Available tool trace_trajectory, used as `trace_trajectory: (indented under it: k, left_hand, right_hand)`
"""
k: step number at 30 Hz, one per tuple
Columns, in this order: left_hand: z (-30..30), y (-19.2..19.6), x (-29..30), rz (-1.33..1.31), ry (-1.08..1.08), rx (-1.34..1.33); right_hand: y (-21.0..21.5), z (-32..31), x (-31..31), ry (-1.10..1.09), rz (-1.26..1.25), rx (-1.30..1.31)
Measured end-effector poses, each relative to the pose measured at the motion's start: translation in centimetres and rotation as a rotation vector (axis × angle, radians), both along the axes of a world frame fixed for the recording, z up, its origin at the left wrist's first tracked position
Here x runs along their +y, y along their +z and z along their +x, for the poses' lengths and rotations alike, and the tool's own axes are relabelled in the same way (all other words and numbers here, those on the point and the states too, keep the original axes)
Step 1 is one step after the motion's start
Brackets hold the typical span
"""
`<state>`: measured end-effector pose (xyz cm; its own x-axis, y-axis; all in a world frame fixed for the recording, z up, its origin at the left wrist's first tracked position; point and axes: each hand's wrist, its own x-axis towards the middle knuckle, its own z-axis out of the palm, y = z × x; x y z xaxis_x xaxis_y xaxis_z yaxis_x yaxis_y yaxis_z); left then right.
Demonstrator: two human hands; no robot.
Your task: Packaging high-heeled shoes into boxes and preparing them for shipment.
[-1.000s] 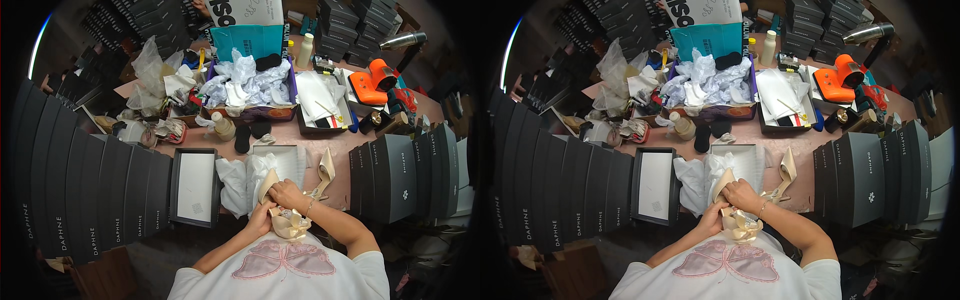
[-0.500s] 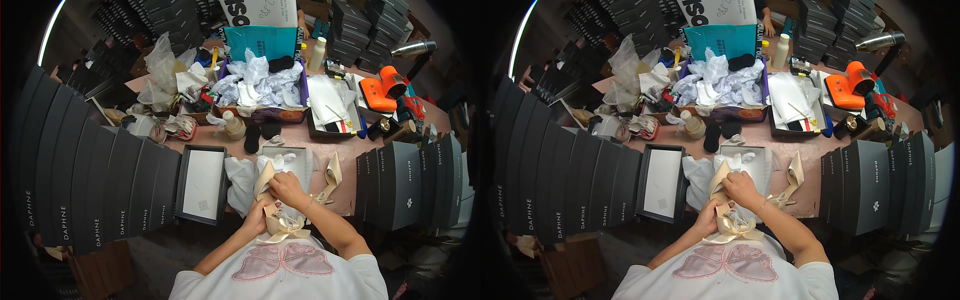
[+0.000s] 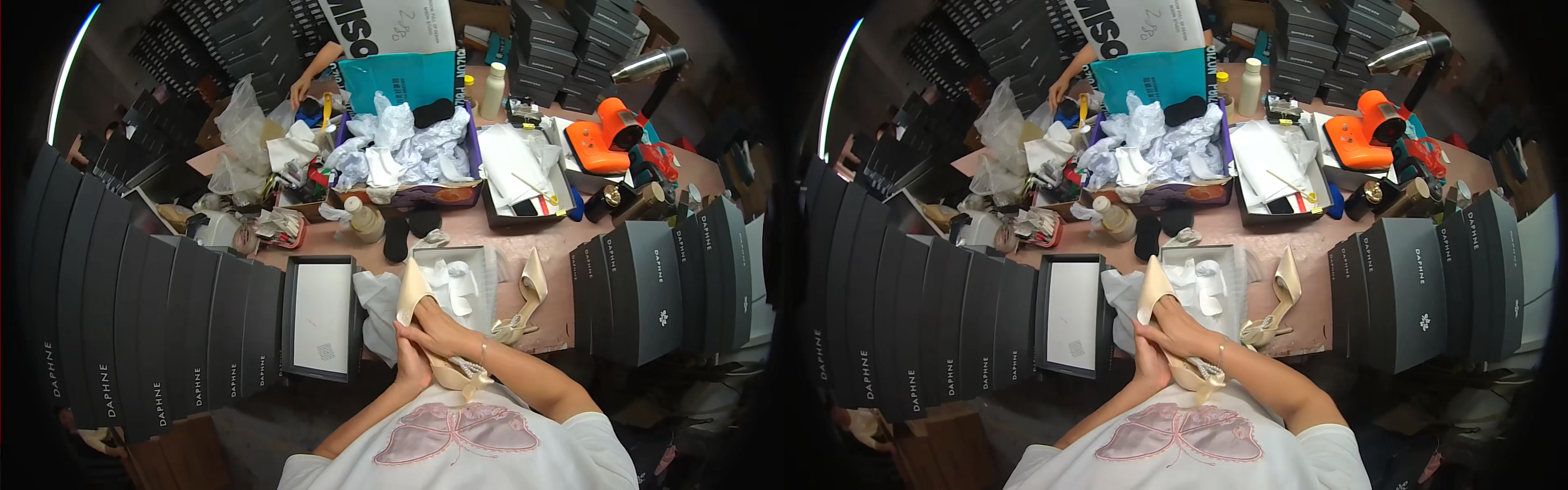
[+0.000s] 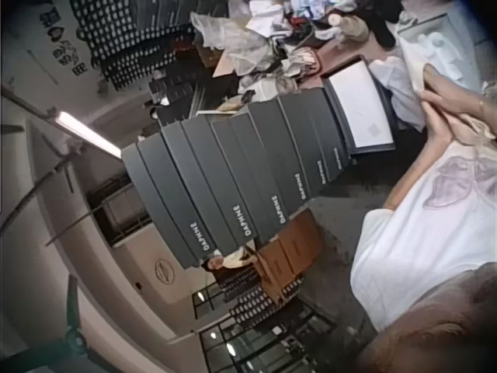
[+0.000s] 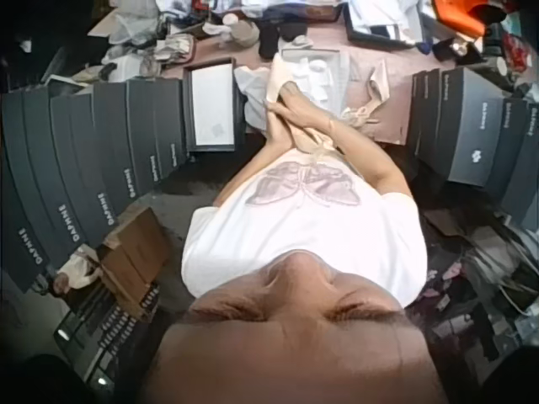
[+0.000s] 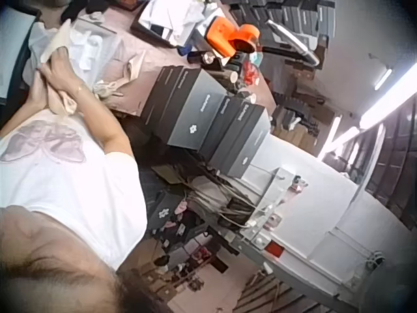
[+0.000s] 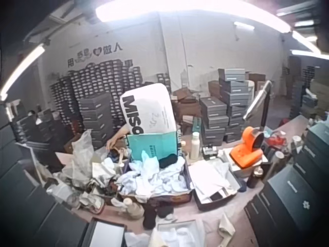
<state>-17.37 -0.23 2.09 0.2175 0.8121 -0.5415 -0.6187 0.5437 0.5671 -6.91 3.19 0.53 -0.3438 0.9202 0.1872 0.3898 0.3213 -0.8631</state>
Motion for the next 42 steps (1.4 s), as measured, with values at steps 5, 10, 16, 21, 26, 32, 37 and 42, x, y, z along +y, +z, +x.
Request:
trace_trajectory:
  k: [5, 10, 16, 21, 26, 32, 37, 42]
  left_hand:
    - [-0.5, 1.3, 0.7, -0.061, -0.149, -0.012]
    - [-2.7, -1.2, 6.5, 0.126, -0.427, 0.138]
    - [0.5, -3.2, 9.7, -0.026, -0.561, 0.015]
    - [-0.2, -3.5, 9.3, -0.133, -0.488, 0.027]
    - [0.2, -1.6, 11.3, -0.054, -0.539, 0.112]
    - [0.9, -3.4, 10.4, 0.036, -0.548, 0.146]
    - [-0.7, -2.8, 10.4, -0.068, -0.427, 0.068]
    - [-0.6, -0.9, 5.4, -0.076, -0.202, -0.076]
  right_hand:
    - [-0.1, -1.1, 2.5, -0.103, -0.404, 0.012]
    - [-0.1, 0.6, 0.0, -0.114, -0.218, 0.216]
    - [1.7, 1.2, -2.7, -0.231, -0.098, 0.252]
    - [-2.5, -0.4, -1.2, -0.239, -0.157, 0.205]
    - [1.9, 1.8, 0.4, -0.117, -0.231, 0.075]
    - [-2.2, -0.7, -0.3, -0.438, 0.220, 0.026]
    - [1.3, 0.2, -0.1, -0.218, -0.038, 0.102]
    - [3.0, 0.2, -1.0, -0.221, -0.117, 0.064]
